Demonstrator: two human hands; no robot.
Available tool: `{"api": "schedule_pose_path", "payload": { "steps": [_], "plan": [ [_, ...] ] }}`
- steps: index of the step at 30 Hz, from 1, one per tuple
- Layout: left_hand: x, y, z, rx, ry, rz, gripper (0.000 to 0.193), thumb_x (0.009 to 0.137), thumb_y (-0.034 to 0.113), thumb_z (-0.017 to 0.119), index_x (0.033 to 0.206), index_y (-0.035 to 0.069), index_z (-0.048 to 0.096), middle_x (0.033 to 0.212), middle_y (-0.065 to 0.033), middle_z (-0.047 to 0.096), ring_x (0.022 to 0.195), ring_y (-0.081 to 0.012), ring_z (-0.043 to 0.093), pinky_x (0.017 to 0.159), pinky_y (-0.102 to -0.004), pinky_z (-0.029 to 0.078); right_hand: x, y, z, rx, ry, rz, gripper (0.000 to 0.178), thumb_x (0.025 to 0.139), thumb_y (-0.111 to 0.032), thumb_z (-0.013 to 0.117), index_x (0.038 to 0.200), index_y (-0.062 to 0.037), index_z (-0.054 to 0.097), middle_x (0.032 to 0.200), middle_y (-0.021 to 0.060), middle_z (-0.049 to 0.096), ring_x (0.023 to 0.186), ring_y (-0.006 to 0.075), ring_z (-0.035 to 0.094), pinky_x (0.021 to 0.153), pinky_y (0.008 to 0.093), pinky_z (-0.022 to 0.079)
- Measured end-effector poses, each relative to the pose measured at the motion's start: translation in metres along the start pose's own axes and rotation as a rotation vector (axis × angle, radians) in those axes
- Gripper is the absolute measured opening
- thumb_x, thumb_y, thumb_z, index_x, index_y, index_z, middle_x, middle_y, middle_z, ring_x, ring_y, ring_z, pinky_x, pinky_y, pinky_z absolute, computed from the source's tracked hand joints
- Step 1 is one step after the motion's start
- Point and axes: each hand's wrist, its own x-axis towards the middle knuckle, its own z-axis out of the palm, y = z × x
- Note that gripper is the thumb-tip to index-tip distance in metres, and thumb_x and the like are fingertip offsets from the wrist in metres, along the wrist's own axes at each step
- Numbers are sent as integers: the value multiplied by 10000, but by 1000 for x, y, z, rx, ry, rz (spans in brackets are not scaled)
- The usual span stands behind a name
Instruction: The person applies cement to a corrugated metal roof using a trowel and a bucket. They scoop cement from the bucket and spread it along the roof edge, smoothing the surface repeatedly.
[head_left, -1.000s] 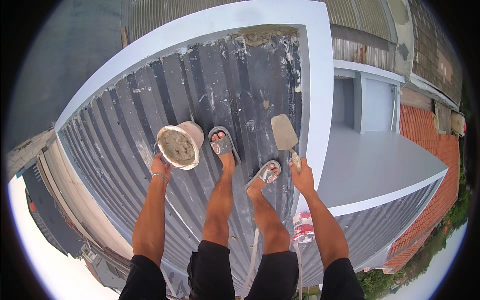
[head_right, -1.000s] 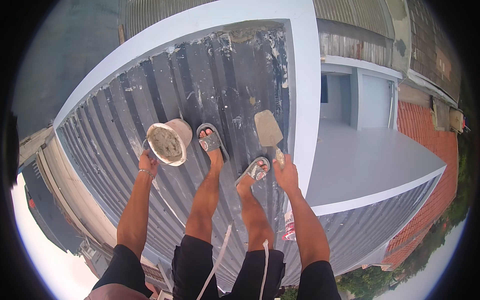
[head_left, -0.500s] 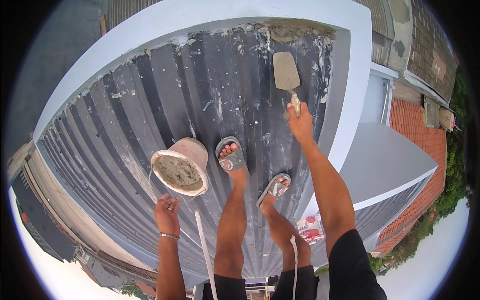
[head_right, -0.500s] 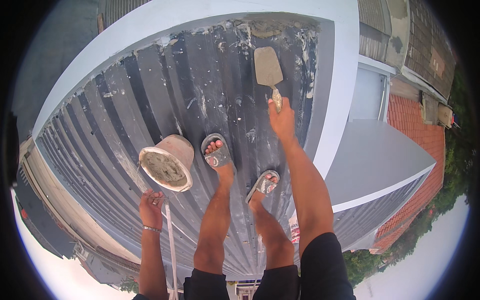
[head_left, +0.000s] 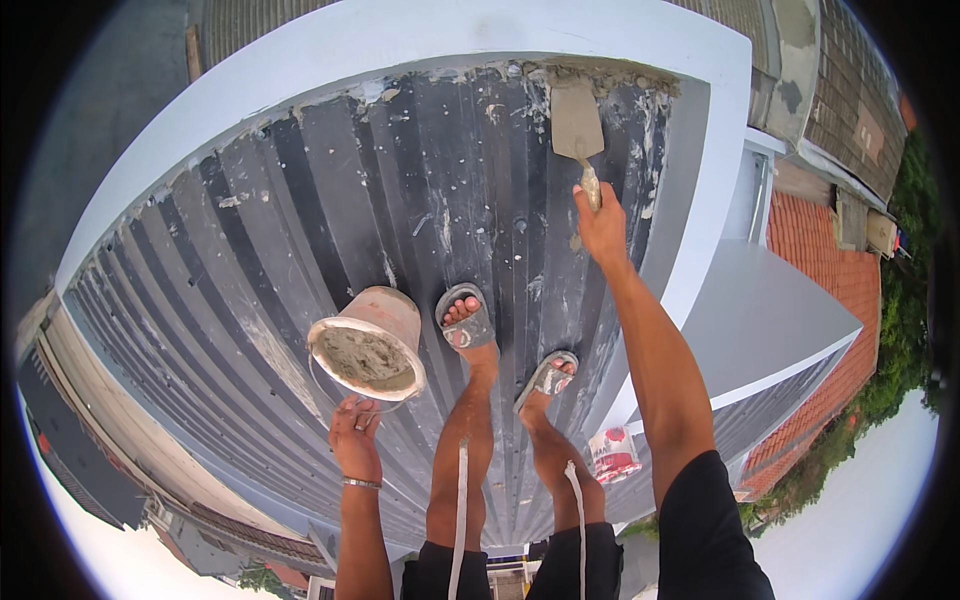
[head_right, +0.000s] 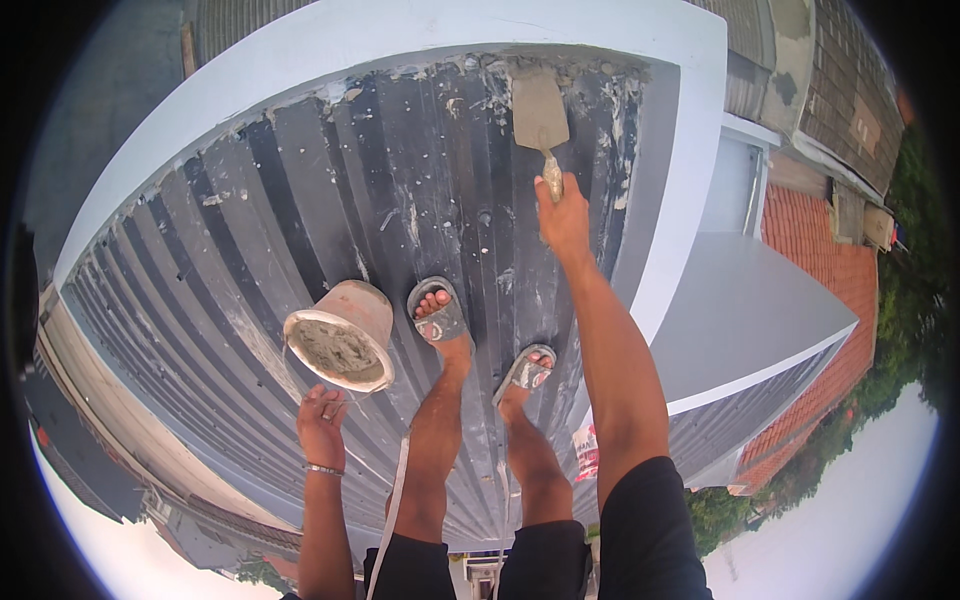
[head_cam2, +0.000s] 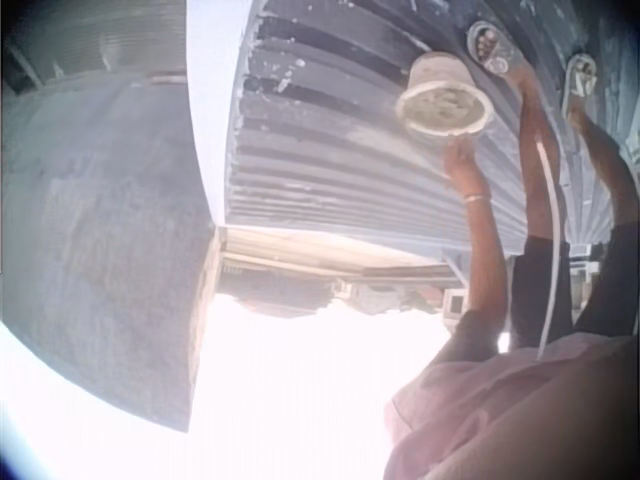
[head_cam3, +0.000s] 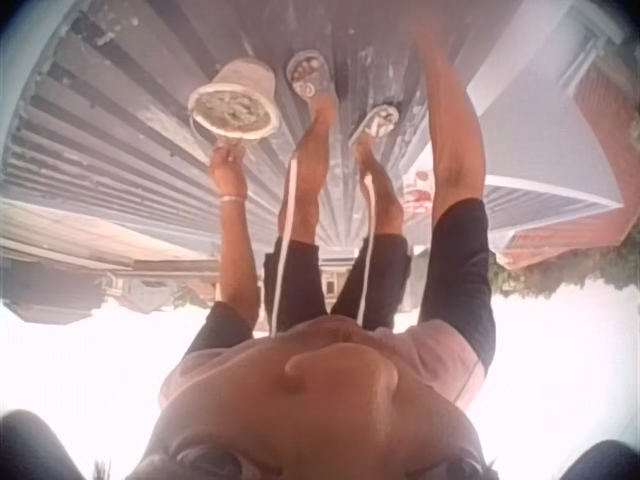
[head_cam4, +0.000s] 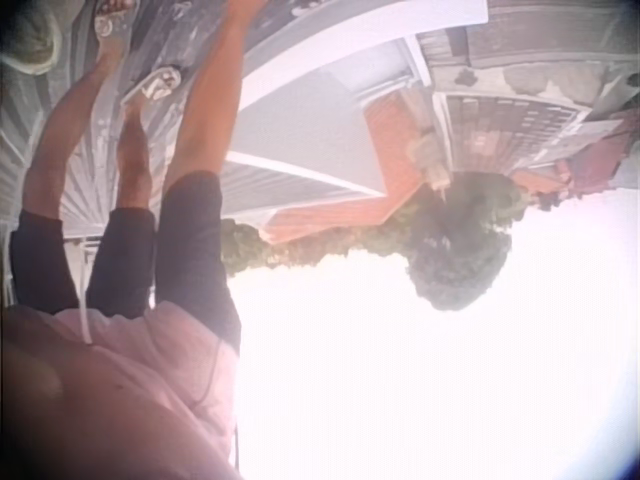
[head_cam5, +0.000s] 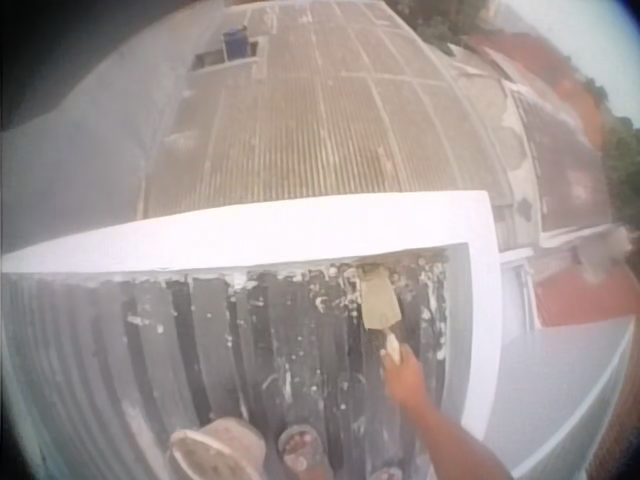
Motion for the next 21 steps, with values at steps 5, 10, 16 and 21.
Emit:
{"api": "schedule_pose_path", "payload": {
  "steps": [5, 10, 16, 21],
  "plan": [
    [5, -1, 3, 0, -14, -22, 277, 1063, 239, 591, 1269, 59, 633, 1095, -74, 709, 1074, -211, 691, 938, -372, 546, 21, -12, 5, 79, -56, 28, 440, 1005, -403, 678, 1101, 21, 616, 798, 198, 678, 771, 349, 698, 761, 471, 530],
    [7, -6, -1, 18, -61, -18, 285, 1061, 258, 602, 1270, 67, 635, 1091, -66, 709, 1085, -196, 691, 950, -362, 548, 18, -23, 15, 228, -190, 212, 459, 1024, -434, 667, 1213, -25, 582, 888, 105, 666, 798, 178, 685, 711, 375, 545],
    [7, -12, -5, 15, -44, -13, 288, 1055, 276, 621, 1257, 71, 637, 1074, -59, 719, 1066, -183, 702, 946, -353, 555, -15, -9, 17, 220, -147, 179, 475, 1033, -440, 659, 1269, -37, 571, 952, 86, 652, 815, 164, 681, 688, 363, 541],
    [3, -25, -19, 27, 35, 54, 236, 1063, 222, 600, 1217, 49, 645, 1033, -74, 722, 1019, -201, 709, 924, -382, 572, -117, -3, 10, 203, -184, 35, 461, 1033, -391, 685, 1289, -25, 572, 996, 103, 659, 858, 190, 678, 751, 372, 531]
  ]
}}
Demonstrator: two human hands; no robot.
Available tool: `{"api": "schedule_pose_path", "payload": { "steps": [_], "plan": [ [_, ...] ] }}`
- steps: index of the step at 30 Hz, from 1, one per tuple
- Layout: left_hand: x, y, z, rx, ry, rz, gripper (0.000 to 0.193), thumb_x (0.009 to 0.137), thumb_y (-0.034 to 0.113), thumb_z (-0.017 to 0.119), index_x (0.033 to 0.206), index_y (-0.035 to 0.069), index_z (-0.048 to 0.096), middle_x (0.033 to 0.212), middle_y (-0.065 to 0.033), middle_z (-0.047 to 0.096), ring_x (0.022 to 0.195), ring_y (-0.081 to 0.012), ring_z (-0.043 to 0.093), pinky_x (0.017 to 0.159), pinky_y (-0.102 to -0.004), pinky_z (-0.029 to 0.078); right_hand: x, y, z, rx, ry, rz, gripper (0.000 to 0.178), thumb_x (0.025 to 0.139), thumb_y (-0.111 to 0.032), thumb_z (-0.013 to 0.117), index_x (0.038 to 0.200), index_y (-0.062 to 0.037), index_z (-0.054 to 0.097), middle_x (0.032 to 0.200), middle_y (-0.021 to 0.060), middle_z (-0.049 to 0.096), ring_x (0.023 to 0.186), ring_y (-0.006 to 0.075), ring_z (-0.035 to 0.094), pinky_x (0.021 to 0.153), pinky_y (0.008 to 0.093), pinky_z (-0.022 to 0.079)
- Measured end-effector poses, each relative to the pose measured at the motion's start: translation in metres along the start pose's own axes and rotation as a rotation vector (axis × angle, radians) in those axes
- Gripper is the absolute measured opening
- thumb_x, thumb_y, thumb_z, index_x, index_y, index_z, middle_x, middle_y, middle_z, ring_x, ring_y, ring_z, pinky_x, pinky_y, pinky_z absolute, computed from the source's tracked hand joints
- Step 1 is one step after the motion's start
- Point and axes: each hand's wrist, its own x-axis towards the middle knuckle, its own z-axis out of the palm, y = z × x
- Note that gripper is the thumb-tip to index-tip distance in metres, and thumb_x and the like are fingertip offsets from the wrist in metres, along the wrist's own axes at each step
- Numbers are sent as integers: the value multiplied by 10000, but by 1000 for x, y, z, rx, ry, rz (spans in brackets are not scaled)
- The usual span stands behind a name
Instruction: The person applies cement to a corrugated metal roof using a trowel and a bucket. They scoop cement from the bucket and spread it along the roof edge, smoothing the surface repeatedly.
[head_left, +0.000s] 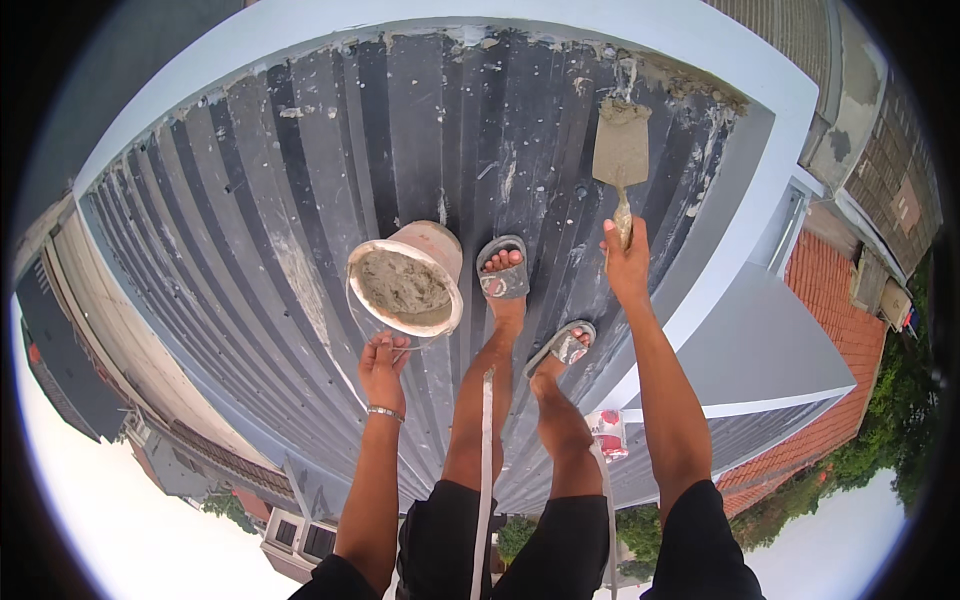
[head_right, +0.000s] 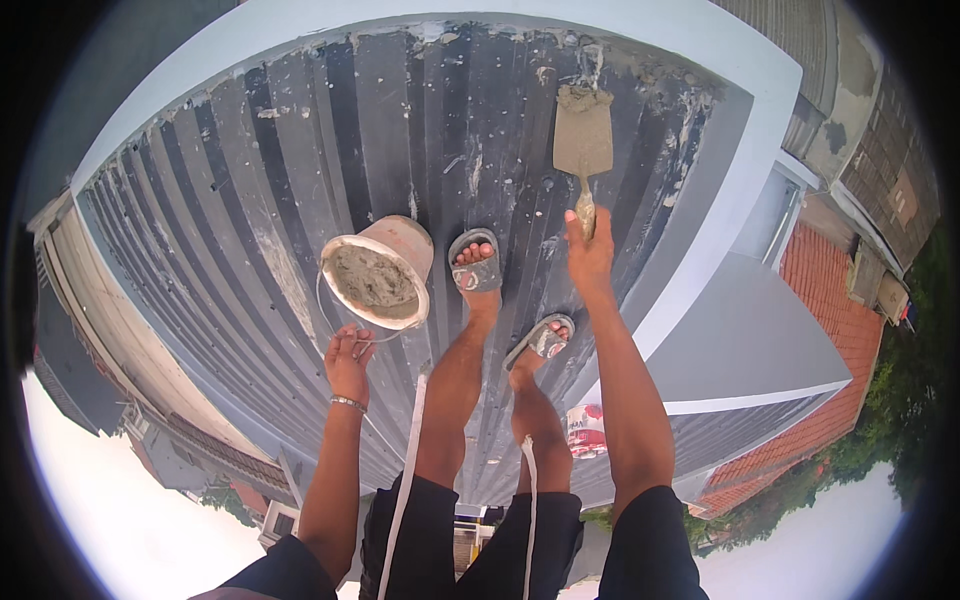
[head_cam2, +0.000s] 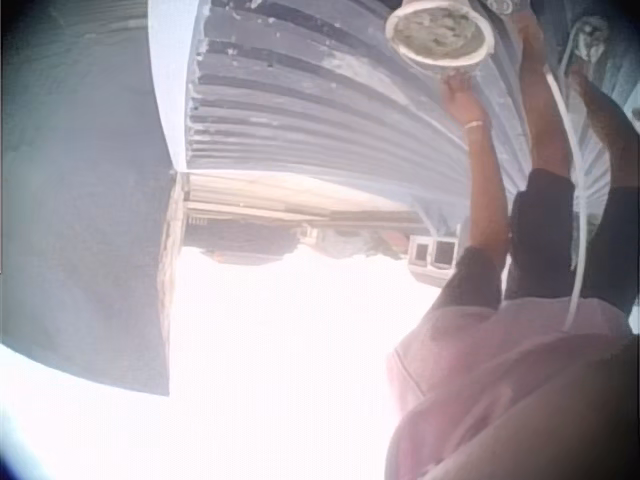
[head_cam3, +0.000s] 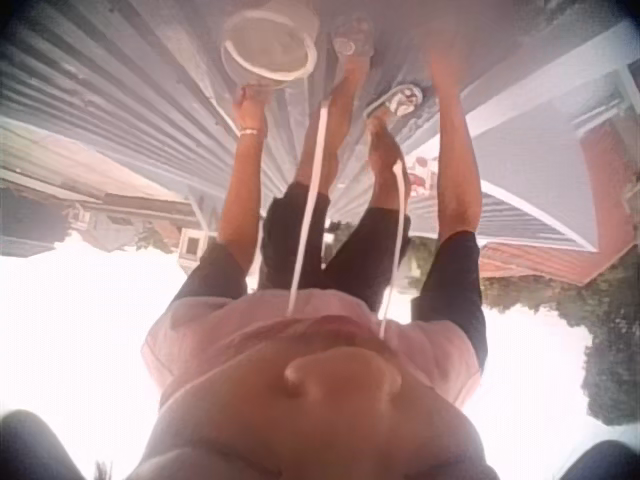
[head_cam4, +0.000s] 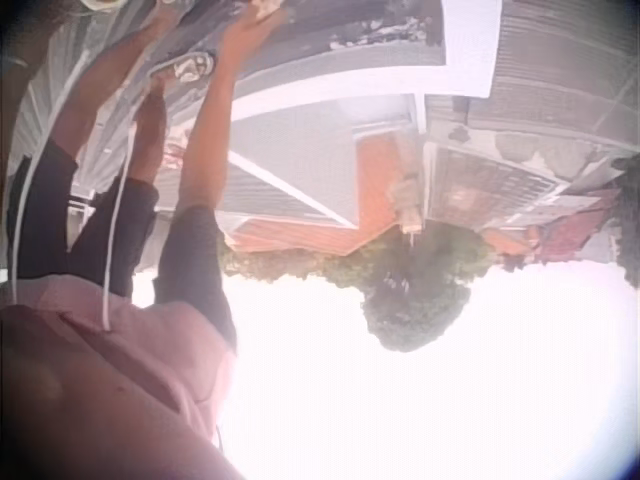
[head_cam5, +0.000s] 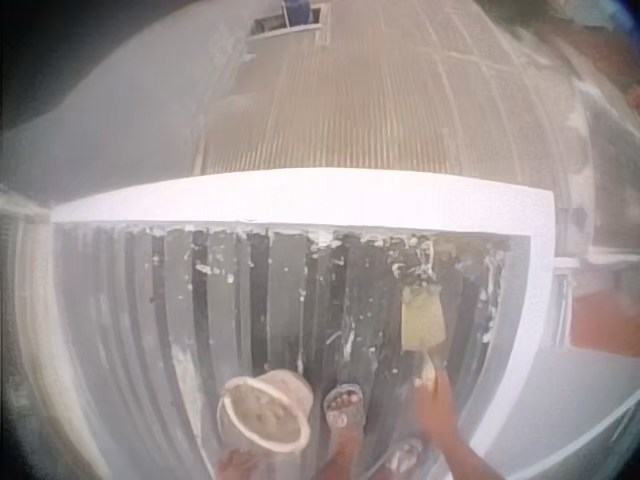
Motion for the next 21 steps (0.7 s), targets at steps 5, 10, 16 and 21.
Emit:
{"api": "schedule_pose_path", "payload": {
  "steps": [5, 10, 16, 21],
  "plan": [
    [-1, -15, -19, -22, 76, -34, 224, 1051, 230, 619, 1192, 61, 656, 1056, -65, 727, 1016, -170, 701, 908, -354, 564, -131, -22, 17, -124, -154, -208, 439, 1018, -286, 710, 1314, 2, 561, 1011, 170, 657, 951, 312, 665, 851, 426, 516],
    [-4, -18, -8, -74, 87, 4, 261, 1047, 253, 618, 1214, 54, 646, 1096, -60, 725, 1057, -168, 692, 914, -358, 543, -195, -35, 44, -563, -447, -296, 469, 951, -197, 722, 1361, -39, 557, 1177, 160, 607, 1042, 390, 656, 899, 478, 524],
    [-6, -36, 1, -200, 103, 95, 380, 1050, 259, 580, 1353, 30, 609, 1225, -101, 711, 1175, -211, 675, 994, -398, 522, -199, -32, 40, -555, -419, -280, 461, 941, -208, 698, 1361, -70, 567, 1179, 170, 597, 1057, 411, 659, 887, 536, 533],
    [-7, -51, 1, -195, 130, 164, 454, 1061, 332, 560, 1390, 22, 603, 1246, -122, 709, 1191, -230, 671, 1003, -421, 522, -152, -3, -2, -212, -141, -178, 350, 1002, -268, 687, 1234, -19, 605, 998, 225, 699, 908, 468, 691, 808, 510, 534]
  ]
}}
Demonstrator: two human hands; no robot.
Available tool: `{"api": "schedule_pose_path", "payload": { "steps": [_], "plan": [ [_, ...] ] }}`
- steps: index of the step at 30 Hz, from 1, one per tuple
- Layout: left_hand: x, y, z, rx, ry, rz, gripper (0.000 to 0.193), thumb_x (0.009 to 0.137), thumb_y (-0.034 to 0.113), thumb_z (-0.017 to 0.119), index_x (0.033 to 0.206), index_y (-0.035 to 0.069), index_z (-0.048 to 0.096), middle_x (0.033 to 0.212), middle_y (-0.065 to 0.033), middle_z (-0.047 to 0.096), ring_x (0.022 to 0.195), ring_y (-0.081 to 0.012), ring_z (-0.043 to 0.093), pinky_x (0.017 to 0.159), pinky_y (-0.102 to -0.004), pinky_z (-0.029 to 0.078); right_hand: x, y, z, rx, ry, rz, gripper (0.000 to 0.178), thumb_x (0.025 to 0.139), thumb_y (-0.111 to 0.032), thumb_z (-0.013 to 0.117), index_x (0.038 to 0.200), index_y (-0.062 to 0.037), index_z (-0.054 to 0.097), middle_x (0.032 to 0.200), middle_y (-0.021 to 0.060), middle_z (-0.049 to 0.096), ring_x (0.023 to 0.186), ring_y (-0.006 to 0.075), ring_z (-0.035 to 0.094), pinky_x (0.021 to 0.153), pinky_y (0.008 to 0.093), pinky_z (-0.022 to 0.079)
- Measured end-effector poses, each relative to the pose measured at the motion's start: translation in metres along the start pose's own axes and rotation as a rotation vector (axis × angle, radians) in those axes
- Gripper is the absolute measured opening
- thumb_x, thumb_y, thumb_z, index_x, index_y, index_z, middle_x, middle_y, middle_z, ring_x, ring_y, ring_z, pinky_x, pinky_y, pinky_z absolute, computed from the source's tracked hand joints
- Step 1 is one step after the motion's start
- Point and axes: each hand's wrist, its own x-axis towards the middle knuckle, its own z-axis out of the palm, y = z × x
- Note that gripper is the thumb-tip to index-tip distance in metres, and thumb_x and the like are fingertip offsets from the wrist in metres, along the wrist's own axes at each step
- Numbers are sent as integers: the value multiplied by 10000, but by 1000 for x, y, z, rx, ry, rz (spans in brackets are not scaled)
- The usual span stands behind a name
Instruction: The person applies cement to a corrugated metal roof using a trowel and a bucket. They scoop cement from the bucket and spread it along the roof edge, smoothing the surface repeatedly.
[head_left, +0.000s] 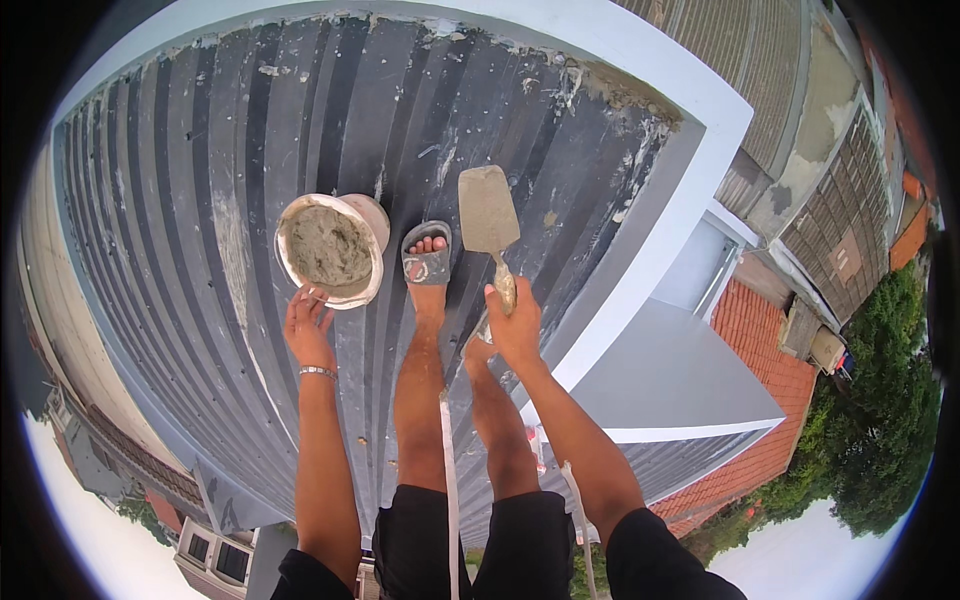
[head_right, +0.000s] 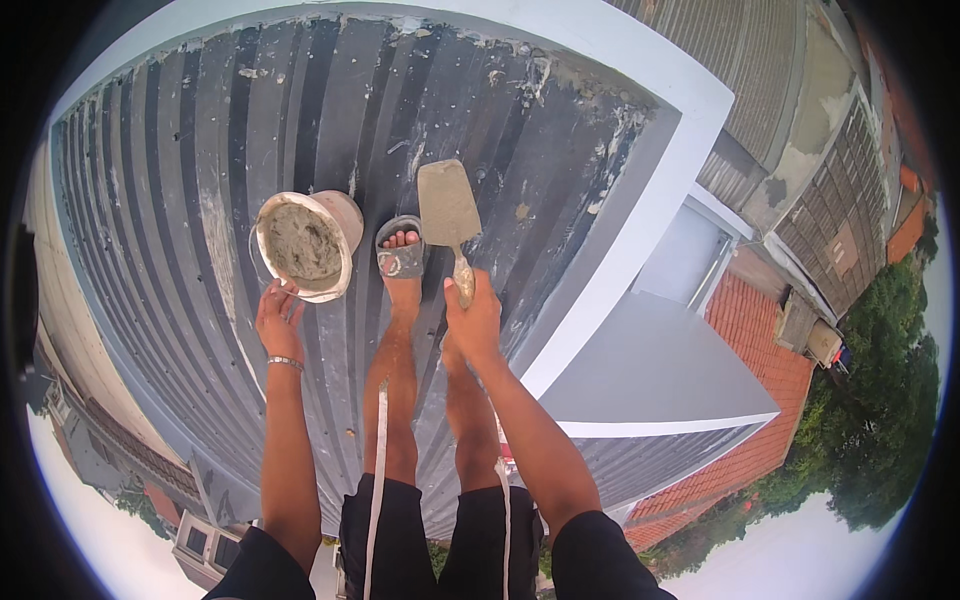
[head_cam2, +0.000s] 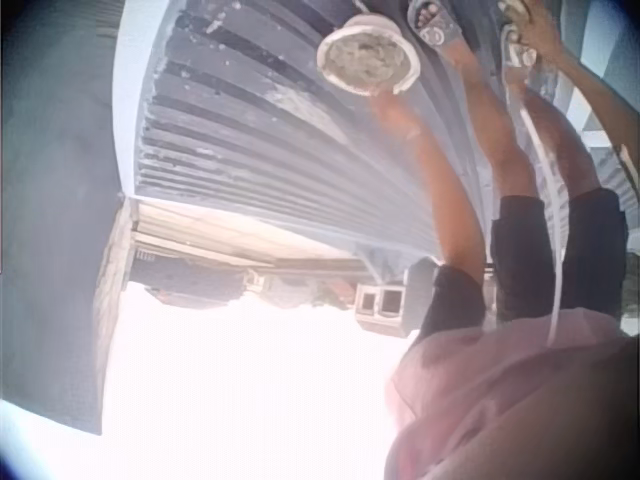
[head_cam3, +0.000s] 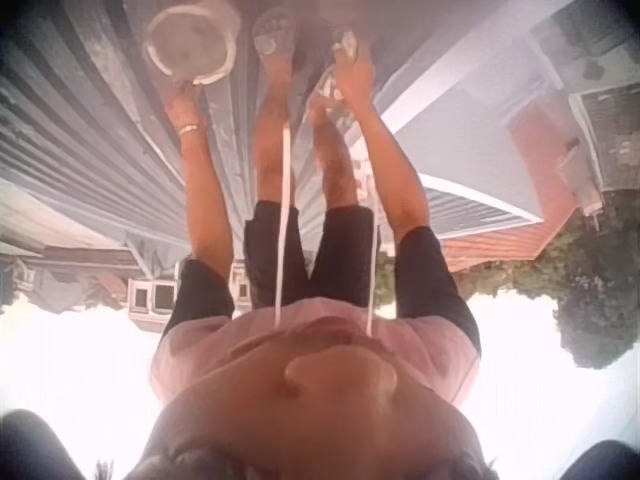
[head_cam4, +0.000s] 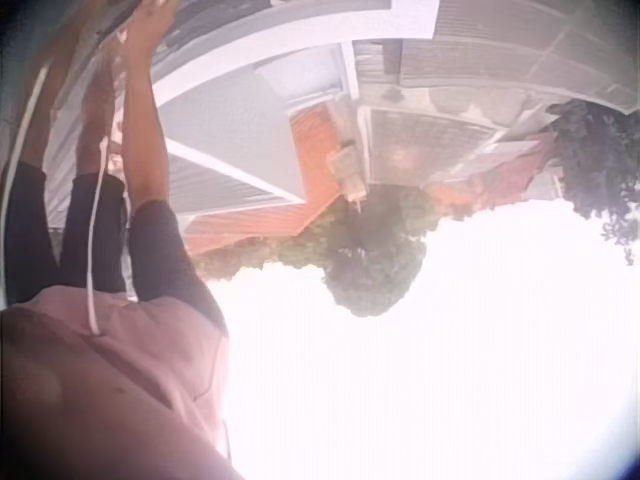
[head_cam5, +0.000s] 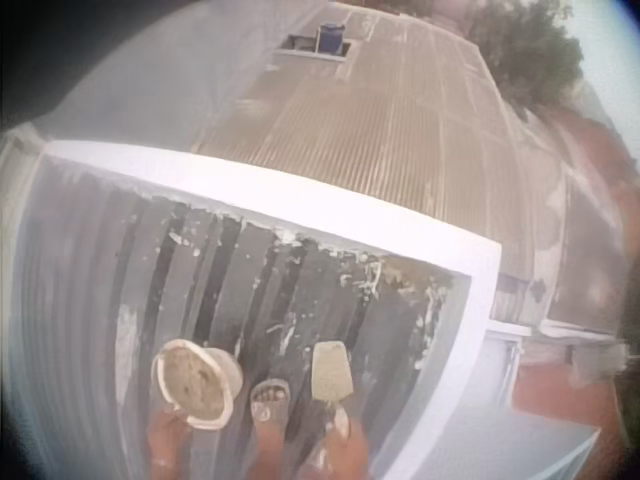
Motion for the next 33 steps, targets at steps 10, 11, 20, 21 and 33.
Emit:
{"api": "schedule_pose_path", "payload": {
  "steps": [10, 11, 20, 21, 33],
  "plan": [
    [-3, -77, -8, 54, -39, 74, 574, 1107, 490, 471, 1409, 15, 585, 1211, -119, 700, 1174, -212, 656, 967, -376, 525, 200, 101, -74, 198, 210, 243, 354, 1056, -354, 627, 1042, -2, 596, 783, 62, 573, 568, 137, 594, 432, 324, 508],
    [-4, -88, -22, 97, -26, 59, 568, 1106, 490, 477, 1404, 19, 590, 1207, -116, 701, 1164, -209, 660, 961, -373, 528, 212, 96, -73, 214, 219, 230, 359, 1058, -359, 620, 1043, 0, 595, 790, 64, 576, 575, 138, 598, 440, 326, 513],
    [-50, -155, -155, 266, 108, -207, 502, 1097, 462, 501, 1358, 52, 628, 1159, -109, 713, 1098, -220, 685, 892, -376, 548, 265, 63, -91, 172, 220, 220, 384, 1062, -410, 610, 1064, -27, 583, 813, 59, 572, 601, 149, 598, 474, 335, 531],
    [-59, -158, -166, 282, 123, -230, 496, 1096, 462, 502, 1352, 57, 630, 1153, -107, 715, 1093, -220, 686, 881, -376, 548, 265, 60, -91, 180, 213, 232, 388, 1062, -413, 609, 1069, -26, 584, 813, 60, 572, 602, 150, 599, 476, 334, 532],
    [-156, -197, -223, 444, 173, -520, 511, 1042, 499, 555, 1327, 79, 621, 1138, -145, 715, 1053, -258, 714, 783, -411, 556, 280, 72, -78, 59, 404, 192, 395, 1036, -376, 673, 1062, 5, 573, 778, 68, 583, 573, 145, 585, 458, 329, 508]
  ]
}}
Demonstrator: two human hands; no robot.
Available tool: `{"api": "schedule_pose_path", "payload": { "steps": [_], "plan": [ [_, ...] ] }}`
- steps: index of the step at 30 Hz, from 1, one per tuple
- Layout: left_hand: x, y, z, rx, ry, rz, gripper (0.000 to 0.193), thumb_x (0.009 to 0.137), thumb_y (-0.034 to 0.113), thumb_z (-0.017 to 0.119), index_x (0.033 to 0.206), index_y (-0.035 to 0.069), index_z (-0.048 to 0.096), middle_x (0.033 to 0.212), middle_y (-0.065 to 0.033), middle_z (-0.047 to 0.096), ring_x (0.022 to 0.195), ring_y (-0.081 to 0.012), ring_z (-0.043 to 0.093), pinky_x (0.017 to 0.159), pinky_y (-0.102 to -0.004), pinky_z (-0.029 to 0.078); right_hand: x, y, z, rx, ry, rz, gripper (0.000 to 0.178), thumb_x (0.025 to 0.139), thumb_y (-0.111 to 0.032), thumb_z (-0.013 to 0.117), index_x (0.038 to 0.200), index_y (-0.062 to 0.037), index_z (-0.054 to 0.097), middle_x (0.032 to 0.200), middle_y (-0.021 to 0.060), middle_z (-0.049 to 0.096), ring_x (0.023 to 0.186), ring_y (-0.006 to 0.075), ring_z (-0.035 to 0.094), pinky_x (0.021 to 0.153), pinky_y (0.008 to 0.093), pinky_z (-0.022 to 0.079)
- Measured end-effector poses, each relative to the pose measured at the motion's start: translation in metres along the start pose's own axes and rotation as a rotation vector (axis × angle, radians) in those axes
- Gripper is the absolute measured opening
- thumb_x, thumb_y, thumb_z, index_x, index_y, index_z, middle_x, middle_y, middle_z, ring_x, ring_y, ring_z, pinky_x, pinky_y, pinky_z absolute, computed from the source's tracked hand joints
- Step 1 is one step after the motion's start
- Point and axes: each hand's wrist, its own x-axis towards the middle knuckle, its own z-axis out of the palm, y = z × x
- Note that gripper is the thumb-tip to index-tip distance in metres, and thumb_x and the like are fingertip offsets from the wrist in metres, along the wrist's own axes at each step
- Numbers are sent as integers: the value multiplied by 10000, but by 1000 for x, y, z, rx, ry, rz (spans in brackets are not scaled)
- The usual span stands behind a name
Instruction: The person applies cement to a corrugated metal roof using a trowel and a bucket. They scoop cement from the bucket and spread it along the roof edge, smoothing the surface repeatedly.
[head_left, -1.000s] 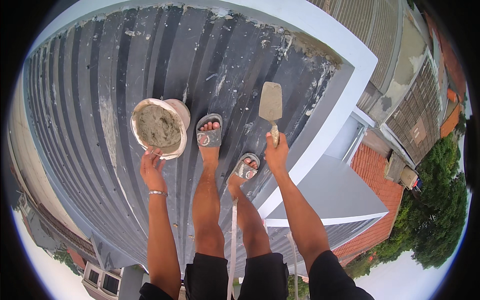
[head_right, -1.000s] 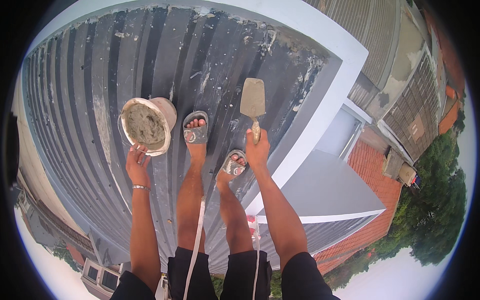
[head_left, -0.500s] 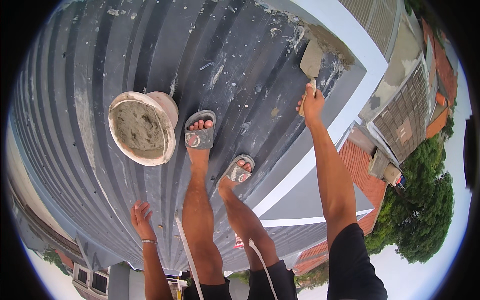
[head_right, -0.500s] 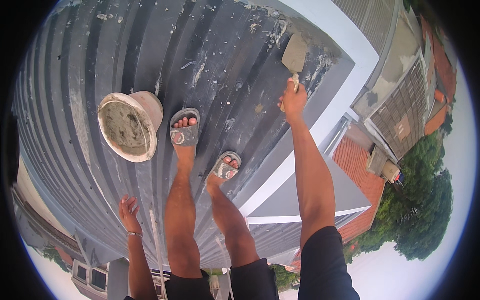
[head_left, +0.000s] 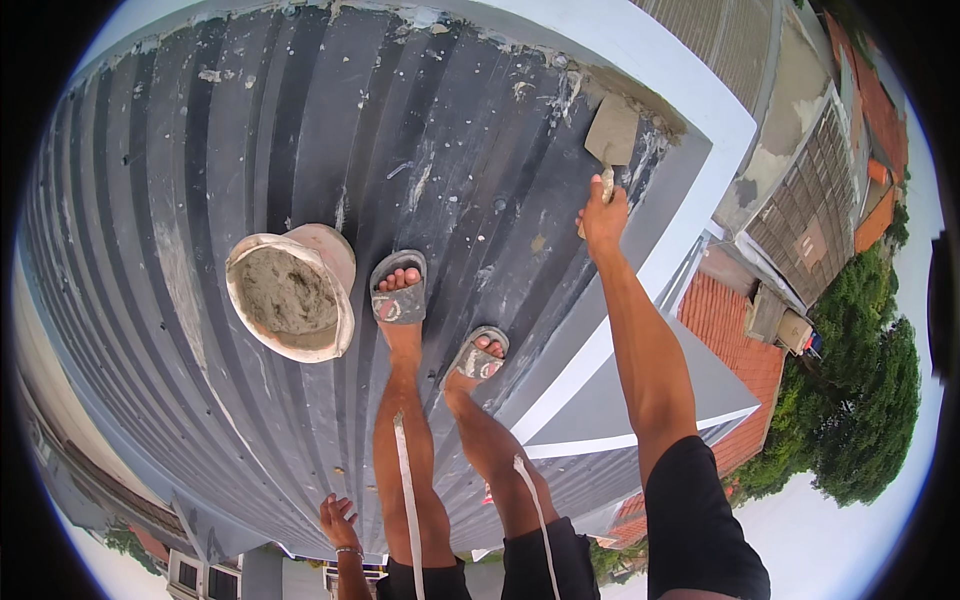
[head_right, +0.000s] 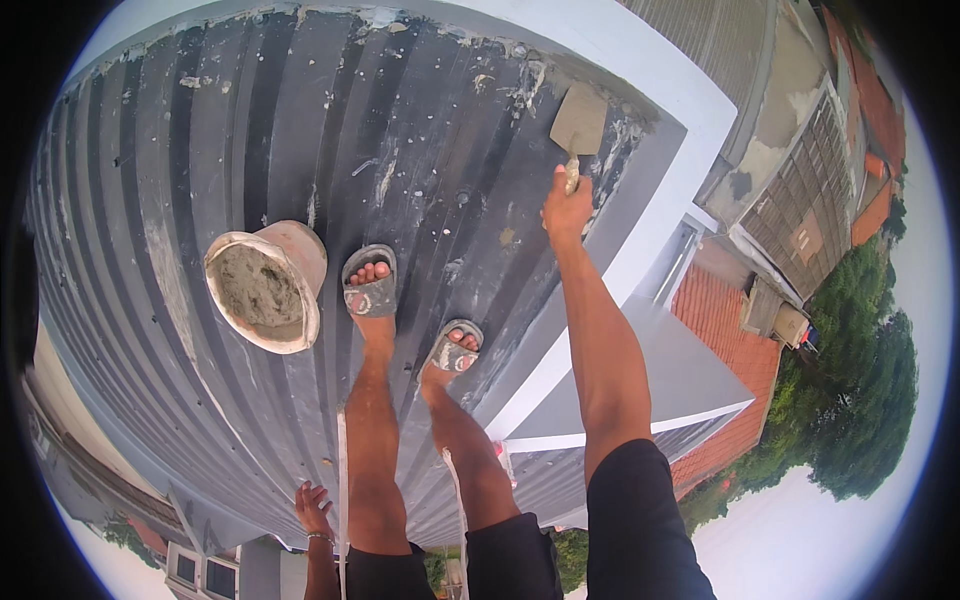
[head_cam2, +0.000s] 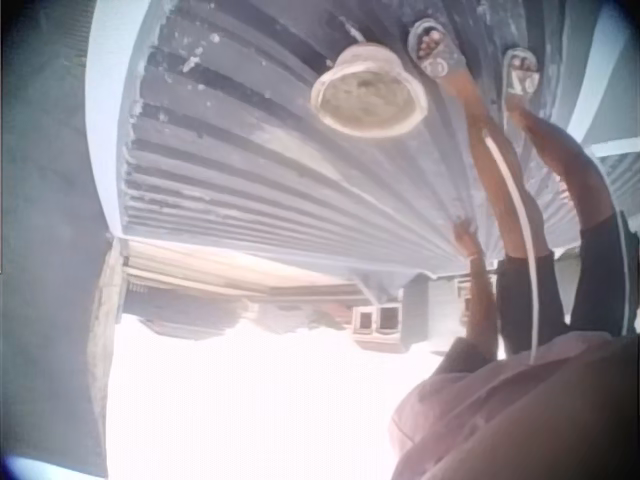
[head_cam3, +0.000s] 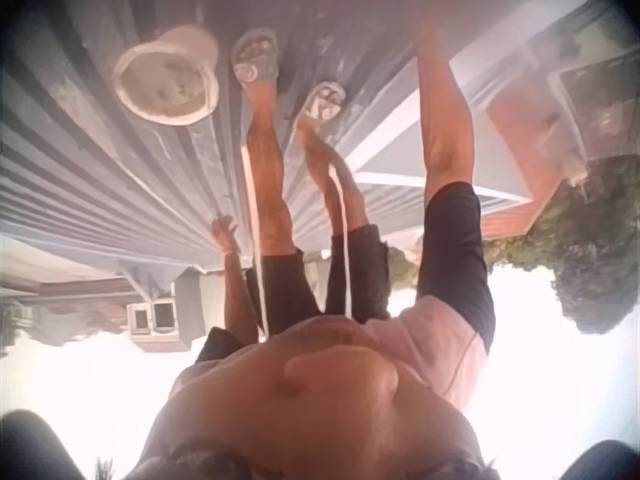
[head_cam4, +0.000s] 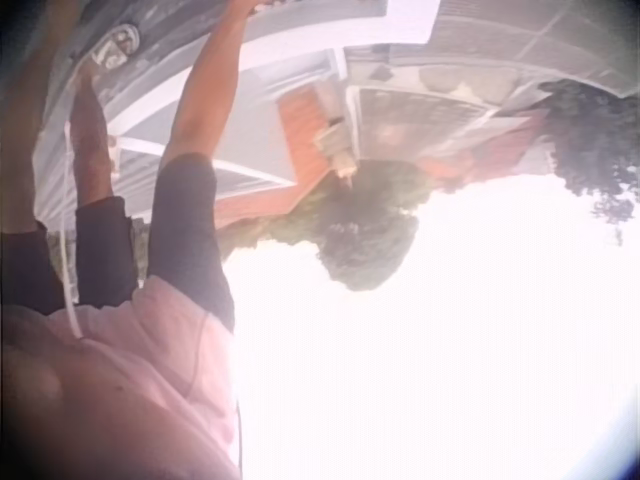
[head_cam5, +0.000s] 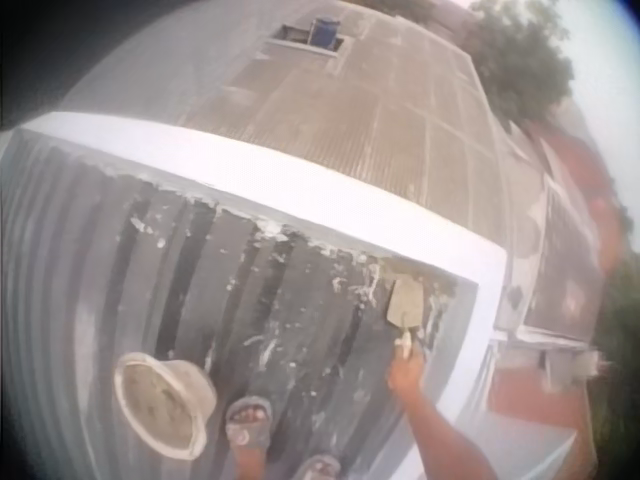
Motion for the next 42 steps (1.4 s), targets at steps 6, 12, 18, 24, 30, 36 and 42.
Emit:
{"api": "schedule_pose_path", "payload": {
  "steps": [6, 12, 18, 24, 30, 36, 42],
  "plan": [
    [-14, 30, 16, 27, -73, -12, 523, 1048, 507, 554, 1335, 73, 612, 1164, -153, 712, 1056, -266, 712, 803, -417, 558, 7, 21, -12, -229, 218, -334, 425, 989, -355, 726, 1129, 35, 632, 883, 214, 694, 845, 374, 687, 796, 485, 517],
    [-16, 36, 32, -15, -162, 82, 493, 1051, 480, 569, 1331, 77, 611, 1148, -139, 714, 1045, -254, 715, 793, -403, 566, -21, 15, -42, -285, 106, -299, 370, 994, -326, 715, 1143, 6, 645, 938, 212, 698, 851, 382, 683, 804, 470, 523],
    [-56, 20, 51, 2, -235, -6, 399, 1047, 382, 614, 1289, 66, 640, 1134, -128, 727, 1033, -242, 730, 800, -418, 593, -143, 30, -53, -202, -143, -371, 359, 986, -222, 701, 1249, 1, 603, 1093, 203, 669, 1005, 362, 654, 864, 439, 511],
    [-78, -25, 30, -54, -256, -184, 393, 1034, 370, 633, 1278, 62, 662, 1121, -121, 750, 1018, -243, 741, 828, -435, 595, -304, -10, -51, -90, -427, -601, 378, 957, -142, 711, 1283, -1, 581, 1135, 193, 605, 1005, 380, 628, 862, 468, 508],
    [-101, -193, -31, 195, -261, 115, 441, 1000, 412, 665, 1204, 27, 730, 1114, -122, 784, 1099, -254, 736, 937, -365, 567, -384, -48, -15, -565, -649, -754, 444, 920, -194, 748, 1304, -57, 571, 1143, 181, 560, 1091, 417, 582, 905, 519, 492],
    [-179, -196, -61, 151, -425, 118, 395, 974, 359, 668, 1227, 67, 746, 1129, -100, 788, 1114, -214, 721, 955, -352, 540, -356, -93, -76, -770, -641, -770, 411, 915, -206, 754, 1259, -102, 555, 1185, 190, 567, 1108, 435, 609, 905, 548, 525],
    [-184, -227, -140, -34, -201, 32, 393, 964, 299, 686, 1207, -4, 743, 1076, -92, 781, 994, -193, 721, 908, -360, 560, -360, -91, -140, -893, -712, -671, 435, 878, -283, 766, 1200, -82, 552, 1192, 222, 624, 1085, 457, 667, 891, 558, 556]
  ]
}}
